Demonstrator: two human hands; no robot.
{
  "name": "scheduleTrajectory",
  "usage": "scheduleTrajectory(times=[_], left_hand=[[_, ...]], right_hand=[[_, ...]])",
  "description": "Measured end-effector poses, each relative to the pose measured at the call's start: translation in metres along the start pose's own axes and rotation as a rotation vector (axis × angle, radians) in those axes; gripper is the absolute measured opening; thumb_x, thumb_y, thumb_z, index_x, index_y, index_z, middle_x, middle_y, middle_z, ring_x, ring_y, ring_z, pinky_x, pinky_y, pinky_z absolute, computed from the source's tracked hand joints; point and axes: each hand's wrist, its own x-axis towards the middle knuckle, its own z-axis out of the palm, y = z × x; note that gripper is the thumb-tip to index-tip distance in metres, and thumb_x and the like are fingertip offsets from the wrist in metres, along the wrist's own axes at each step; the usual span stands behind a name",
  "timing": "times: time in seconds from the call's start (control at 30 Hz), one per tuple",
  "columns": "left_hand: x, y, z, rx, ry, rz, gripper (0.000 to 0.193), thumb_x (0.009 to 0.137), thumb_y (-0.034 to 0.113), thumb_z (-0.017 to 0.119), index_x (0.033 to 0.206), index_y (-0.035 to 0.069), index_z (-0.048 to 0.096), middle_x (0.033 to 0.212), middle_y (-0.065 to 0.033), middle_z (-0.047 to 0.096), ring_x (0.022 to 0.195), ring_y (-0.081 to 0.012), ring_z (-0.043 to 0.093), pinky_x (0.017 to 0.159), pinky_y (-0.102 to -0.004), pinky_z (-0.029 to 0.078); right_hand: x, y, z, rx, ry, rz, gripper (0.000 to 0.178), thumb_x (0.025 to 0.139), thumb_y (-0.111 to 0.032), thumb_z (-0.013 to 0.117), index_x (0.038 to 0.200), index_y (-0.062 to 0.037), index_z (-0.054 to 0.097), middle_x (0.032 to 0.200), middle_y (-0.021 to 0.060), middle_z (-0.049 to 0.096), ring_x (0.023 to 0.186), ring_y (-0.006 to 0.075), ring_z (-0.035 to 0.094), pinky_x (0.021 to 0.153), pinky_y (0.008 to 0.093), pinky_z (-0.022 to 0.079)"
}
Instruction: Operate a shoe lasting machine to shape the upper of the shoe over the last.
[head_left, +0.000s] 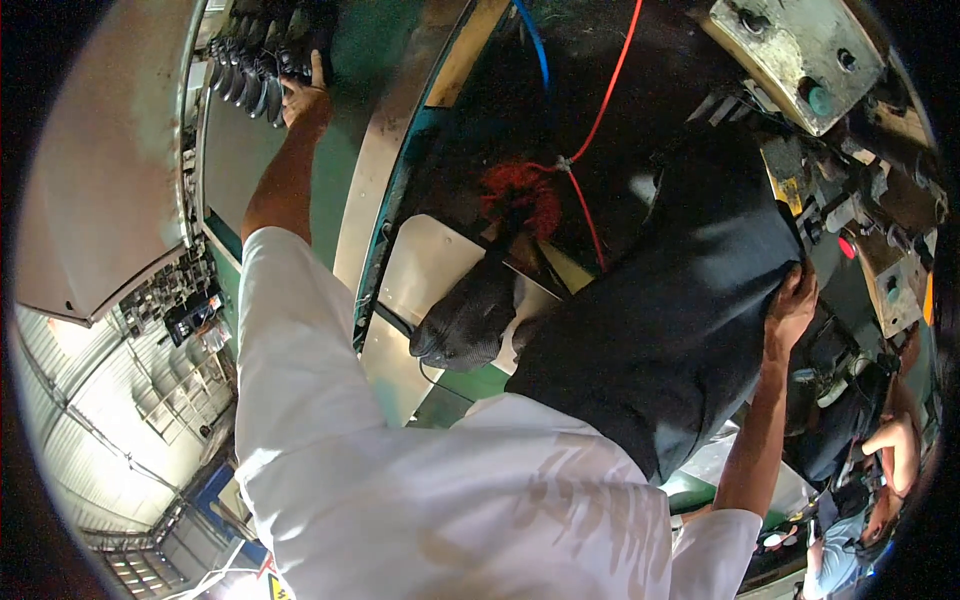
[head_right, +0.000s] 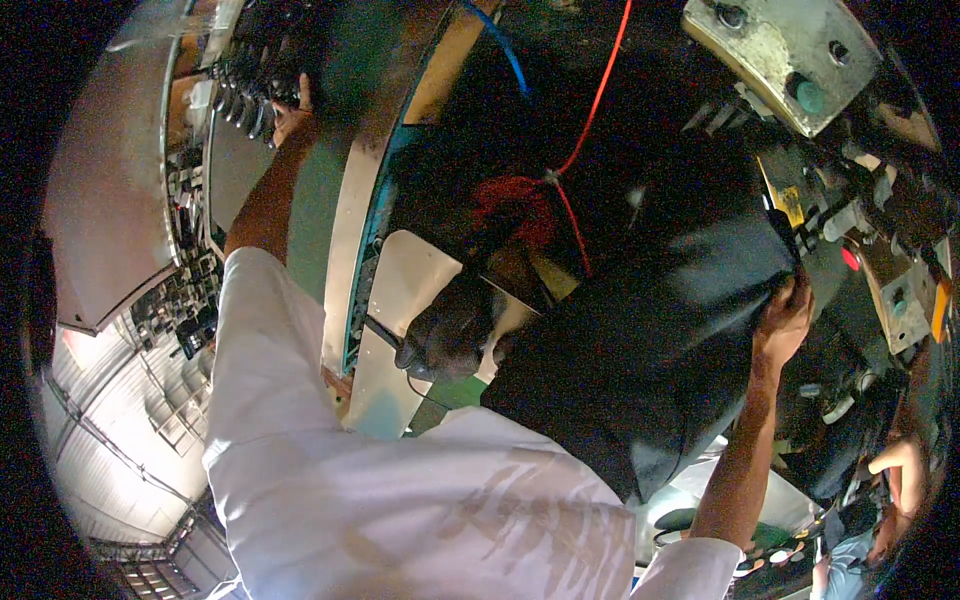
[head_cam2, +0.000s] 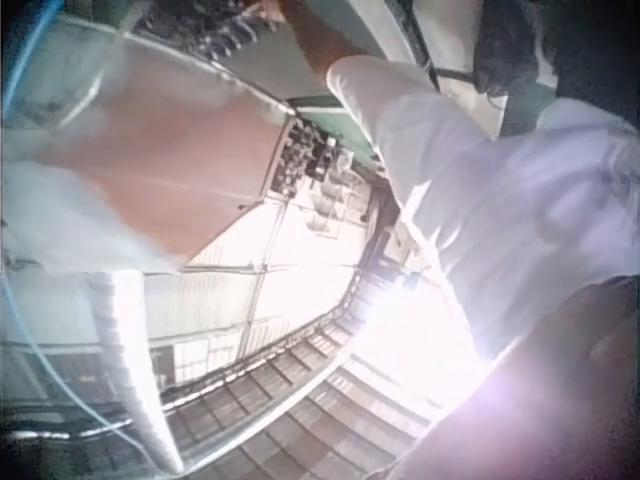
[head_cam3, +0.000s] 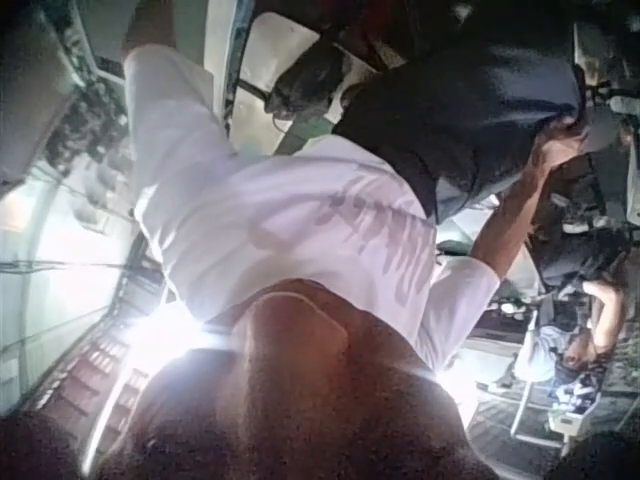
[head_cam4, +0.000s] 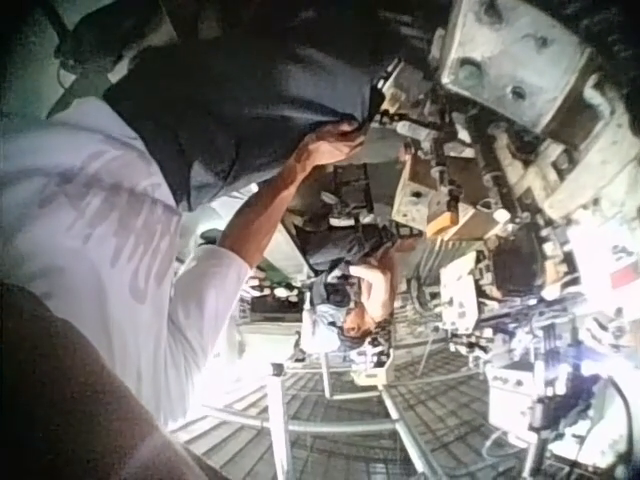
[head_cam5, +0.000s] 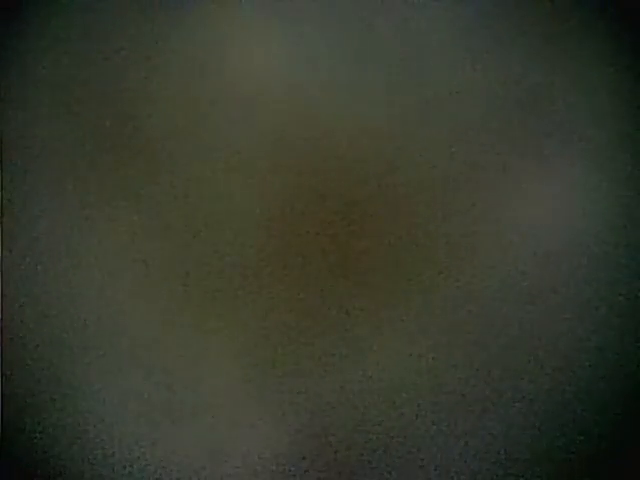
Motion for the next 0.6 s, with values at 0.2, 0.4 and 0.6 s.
scheduleTrajectory(times=[0.2, 0.4, 0.6], left_hand=[[0.032, -0.001, 0.083, 0.27, -0.202, 0.088, 0.114, 0.103, 0.022, 0.074, 0.174, 0.049, -0.01, 0.174, -0.0445, -0.007, 0.142, -0.0631, 0.05, 0.101, -0.0624, 0.058], [-0.06, 0.083, 0.104, -0.37, -0.35, 0.231, 0.098, 0.103, 0.023, 0.071, 0.178, 0.029, 0.008, 0.178, -0.0343, 0.014, 0.15, -0.0564, 0.046, 0.118, -0.0605, 0.046], [-0.151, 0.143, -0.099, -0.15, -0.507, 0.432, 0.058, 0.096, 0.015, 0.065, 0.154, 0.014, 0.06, 0.158, -0.0263, 0.058, 0.145, -0.0335, 0.059, 0.114, -0.0497, 0.052]], right_hand=[[0.002, -0.023, -0.006, 0.064, 0.027, -0.058, 0.047, 0.114, -0.037, 0.052, 0.141, -0.0013, 0.066, 0.133, 0.0266, 0.07, 0.124, 0.0485, 0.064, 0.108, 0.0525, 0.05], [-0.005, -0.005, -0.012, 0.026, 0.146, -0.059, 0.042, 0.114, -0.033, 0.054, 0.141, -0.0039, 0.068, 0.126, 0.0287, 0.072, 0.115, 0.0488, 0.067, 0.101, 0.0527, 0.053], [-0.02, 0.04, -0.016, 0.027, 0.106, -0.033, 0.05, 0.114, -0.04, 0.05, 0.146, -0.0042, 0.063, 0.129, 0.0316, 0.069, 0.116, 0.0529, 0.064, 0.1, 0.0563, 0.051]])
